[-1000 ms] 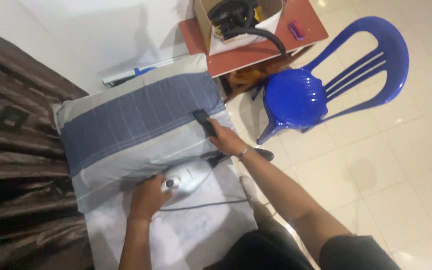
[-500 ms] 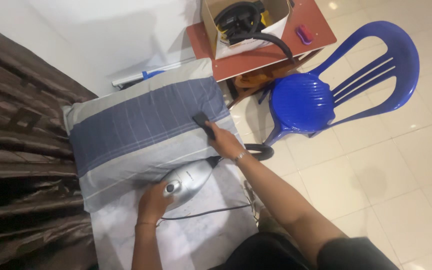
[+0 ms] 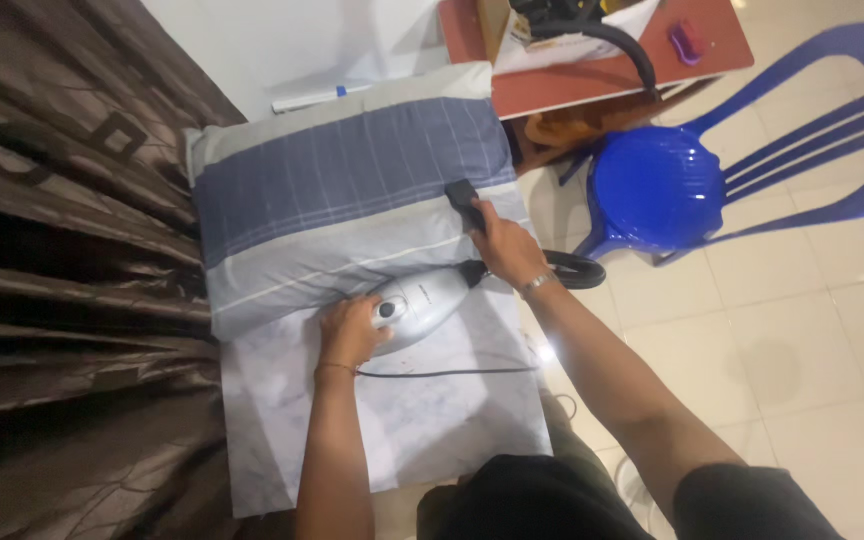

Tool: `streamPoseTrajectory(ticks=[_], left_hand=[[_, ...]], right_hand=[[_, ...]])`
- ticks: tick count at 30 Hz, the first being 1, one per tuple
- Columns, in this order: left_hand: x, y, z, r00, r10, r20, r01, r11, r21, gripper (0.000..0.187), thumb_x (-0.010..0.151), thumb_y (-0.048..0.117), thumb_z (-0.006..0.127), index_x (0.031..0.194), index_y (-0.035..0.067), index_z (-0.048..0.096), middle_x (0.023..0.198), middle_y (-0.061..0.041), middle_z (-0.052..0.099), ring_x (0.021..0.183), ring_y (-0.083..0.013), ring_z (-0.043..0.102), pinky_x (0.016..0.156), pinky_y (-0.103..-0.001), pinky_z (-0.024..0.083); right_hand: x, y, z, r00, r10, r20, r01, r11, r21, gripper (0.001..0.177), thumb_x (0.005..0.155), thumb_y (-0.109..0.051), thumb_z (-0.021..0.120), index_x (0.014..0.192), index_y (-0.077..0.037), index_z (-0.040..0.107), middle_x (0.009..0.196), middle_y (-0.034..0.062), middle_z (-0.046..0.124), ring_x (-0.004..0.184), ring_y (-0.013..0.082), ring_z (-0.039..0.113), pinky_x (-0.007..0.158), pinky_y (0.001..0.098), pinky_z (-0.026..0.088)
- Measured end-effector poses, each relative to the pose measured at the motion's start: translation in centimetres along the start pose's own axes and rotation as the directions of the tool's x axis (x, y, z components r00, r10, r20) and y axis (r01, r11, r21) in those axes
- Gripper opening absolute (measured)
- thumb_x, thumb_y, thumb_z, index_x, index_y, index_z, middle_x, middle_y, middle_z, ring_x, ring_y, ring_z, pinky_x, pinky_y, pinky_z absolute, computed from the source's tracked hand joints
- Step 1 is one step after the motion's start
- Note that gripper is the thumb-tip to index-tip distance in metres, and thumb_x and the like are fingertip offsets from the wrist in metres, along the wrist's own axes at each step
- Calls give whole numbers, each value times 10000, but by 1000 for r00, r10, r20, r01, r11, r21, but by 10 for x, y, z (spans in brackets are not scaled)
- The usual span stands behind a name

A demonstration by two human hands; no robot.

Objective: The person uses a handheld vacuum cleaner to clean a striped pillow placed on a white surface. They move the vacuum nozzle back and forth across the pillow's surface, occasionally adjusting the pillow with their left hand.

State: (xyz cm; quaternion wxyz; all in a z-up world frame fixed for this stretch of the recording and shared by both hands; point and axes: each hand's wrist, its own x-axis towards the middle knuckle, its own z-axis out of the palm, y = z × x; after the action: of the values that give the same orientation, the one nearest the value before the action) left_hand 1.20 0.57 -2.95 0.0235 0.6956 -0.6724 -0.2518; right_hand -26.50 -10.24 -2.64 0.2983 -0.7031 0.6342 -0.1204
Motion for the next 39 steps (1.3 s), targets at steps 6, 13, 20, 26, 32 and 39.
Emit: streamPoseTrajectory(ticks=[6, 13, 20, 26, 32, 39], left_hand=[[2, 0, 5, 998, -64, -13, 64, 998, -19, 603, 696, 306, 885, 1258, 215, 685, 1221, -46, 699, 1198, -294, 600, 1031, -560, 411], [-5, 5, -6, 999, -47, 3, 47, 995, -83, 439, 706, 292, 852, 1129, 219, 763, 1116, -65, 756, 1109, -293, 678, 948, -472, 508], [-5, 4, -6, 999, -36, -16, 34, 996, -84, 492, 690, 253, 834, 1170, 216, 732, 1110, -95, 737, 1090, -314, 670, 923, -474, 513], [1, -4, 2, 1000, -24, 9, 25, 998, -59, 492, 720, 300, 814, 1195, 208, 724, 1131, -95, 742, 1081, -319, 687, 915, -470, 532], [7, -7, 0, 1000, 22, 14, -22, 998, -51, 531, 678, 324, 833, 1182, 198, 720, 1122, -114, 726, 1053, -350, 682, 882, -488, 541], [-21, 33, -25, 998, 51, 48, -50, 998, -29, 392, 722, 292, 765, 1100, 188, 748, 1028, -127, 742, 1003, -369, 688, 852, -500, 534]], right_hand=[[46, -12, 24, 995, -56, -82, 64, 992, 108, 580, 939, -251, 646, 1450, -132, 398, 976, 293, 707, 932, 503, 662, 821, 578, 504], [-21, -36, 42, 964, -263, -38, 264, 964, 17, 574, 903, -213, 668, 1428, -217, 434, 1019, 220, 720, 939, 447, 688, 792, 552, 527], [-37, -23, 19, 986, -142, -86, 142, 990, -5, 559, 889, -191, 662, 1409, -251, 466, 1072, 206, 723, 964, 441, 685, 804, 541, 537], [-41, 3, 4, 993, 2, -114, -2, 1000, 0, 561, 913, -208, 648, 1438, -241, 454, 1018, 229, 729, 963, 457, 683, 836, 547, 527], [-59, 19, -7, 990, 108, -88, -111, 993, -32, 590, 903, -281, 682, 1442, -272, 440, 987, 219, 728, 951, 455, 687, 811, 554, 532], [-91, 41, -26, 990, 97, -97, -92, 994, 54, 665, 823, -312, 754, 1412, -279, 447, 981, 190, 751, 941, 425, 709, 820, 520, 551]])
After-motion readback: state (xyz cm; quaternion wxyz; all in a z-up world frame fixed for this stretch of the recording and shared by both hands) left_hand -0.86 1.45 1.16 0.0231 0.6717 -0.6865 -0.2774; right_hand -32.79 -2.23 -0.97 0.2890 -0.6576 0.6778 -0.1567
